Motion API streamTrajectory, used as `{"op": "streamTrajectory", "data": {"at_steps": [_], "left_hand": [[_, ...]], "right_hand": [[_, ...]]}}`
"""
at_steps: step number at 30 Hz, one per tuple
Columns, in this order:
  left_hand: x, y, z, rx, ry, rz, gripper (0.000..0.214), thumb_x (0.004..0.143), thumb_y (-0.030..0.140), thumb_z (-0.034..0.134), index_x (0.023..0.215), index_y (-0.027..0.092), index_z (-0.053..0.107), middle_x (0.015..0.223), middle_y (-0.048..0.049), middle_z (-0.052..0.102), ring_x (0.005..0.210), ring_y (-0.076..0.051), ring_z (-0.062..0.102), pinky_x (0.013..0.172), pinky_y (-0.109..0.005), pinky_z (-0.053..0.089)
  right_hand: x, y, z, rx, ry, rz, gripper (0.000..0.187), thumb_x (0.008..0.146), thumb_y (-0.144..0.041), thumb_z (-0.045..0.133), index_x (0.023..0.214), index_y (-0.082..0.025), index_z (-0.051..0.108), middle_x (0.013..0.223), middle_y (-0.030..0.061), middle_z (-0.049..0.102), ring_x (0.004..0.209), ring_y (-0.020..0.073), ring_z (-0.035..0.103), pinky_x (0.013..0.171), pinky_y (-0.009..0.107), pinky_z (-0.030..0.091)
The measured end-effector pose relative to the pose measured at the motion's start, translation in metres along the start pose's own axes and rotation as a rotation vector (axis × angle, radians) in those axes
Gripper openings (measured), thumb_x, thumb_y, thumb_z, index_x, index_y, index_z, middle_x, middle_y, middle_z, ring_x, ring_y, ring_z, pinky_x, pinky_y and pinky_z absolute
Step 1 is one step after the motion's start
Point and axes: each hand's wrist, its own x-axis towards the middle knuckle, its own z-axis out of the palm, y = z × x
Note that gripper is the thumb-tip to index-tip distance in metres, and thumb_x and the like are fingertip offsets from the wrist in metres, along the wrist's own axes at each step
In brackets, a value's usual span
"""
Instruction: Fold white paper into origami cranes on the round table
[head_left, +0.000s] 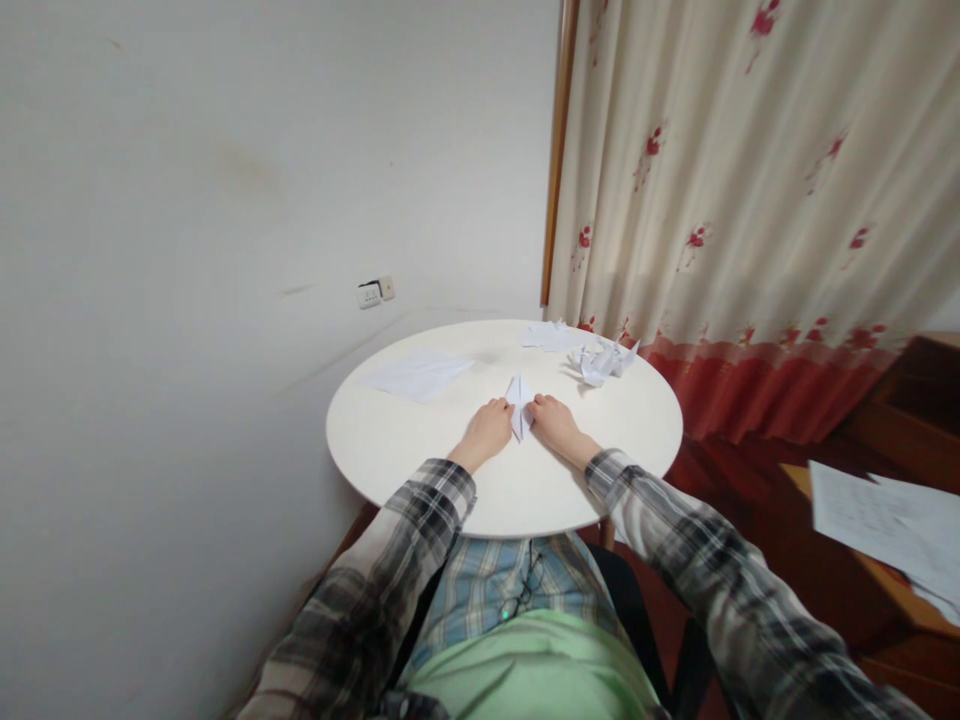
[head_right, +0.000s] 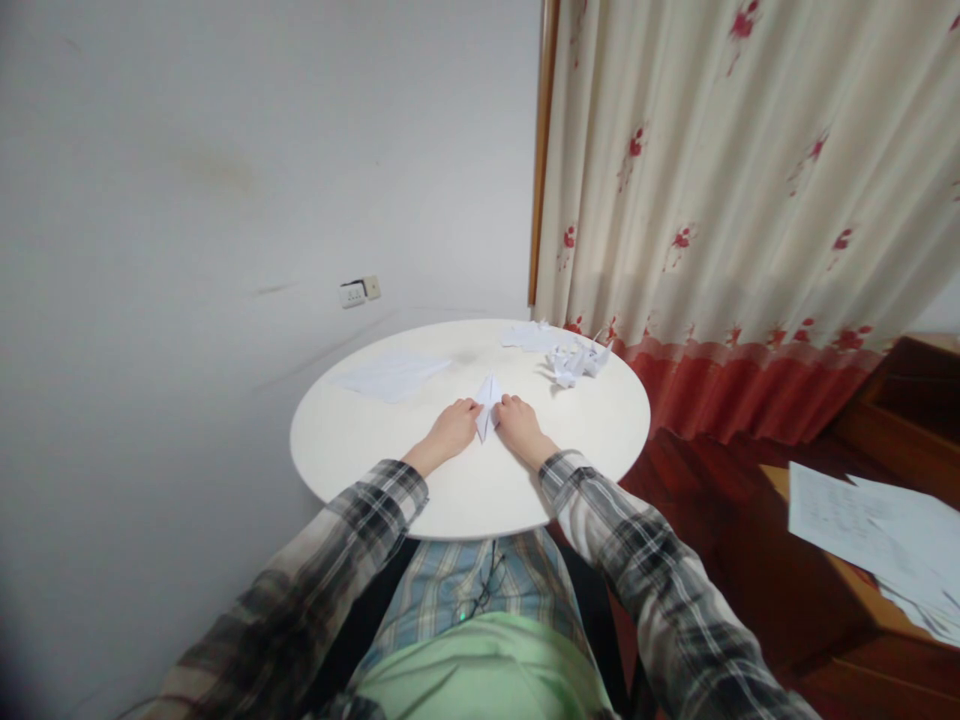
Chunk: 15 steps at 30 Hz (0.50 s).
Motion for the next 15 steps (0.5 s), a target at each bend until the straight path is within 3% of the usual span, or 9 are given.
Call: {"op": "streamTrajectory", "data": {"at_steps": [15], "left_hand": [[0.0012,-0.0029,0.0030,-0.040,-0.019,-0.025,0.032,0.083,0.012,0.037,0.111,0.016,0.052,0.103,-0.0116,0.053,0.097,-0.021,0.049,0.084,-0.033,0.040]], "right_hand": [[0.0010,0.0015,0.0046,0.016,0.029,-0.023,0.025,0.084,-0.012,0.038,0.099,-0.015,0.059,0.098,0.0125,0.053,0.093,0.0215,0.045,0.072,0.028,0.040]]}}
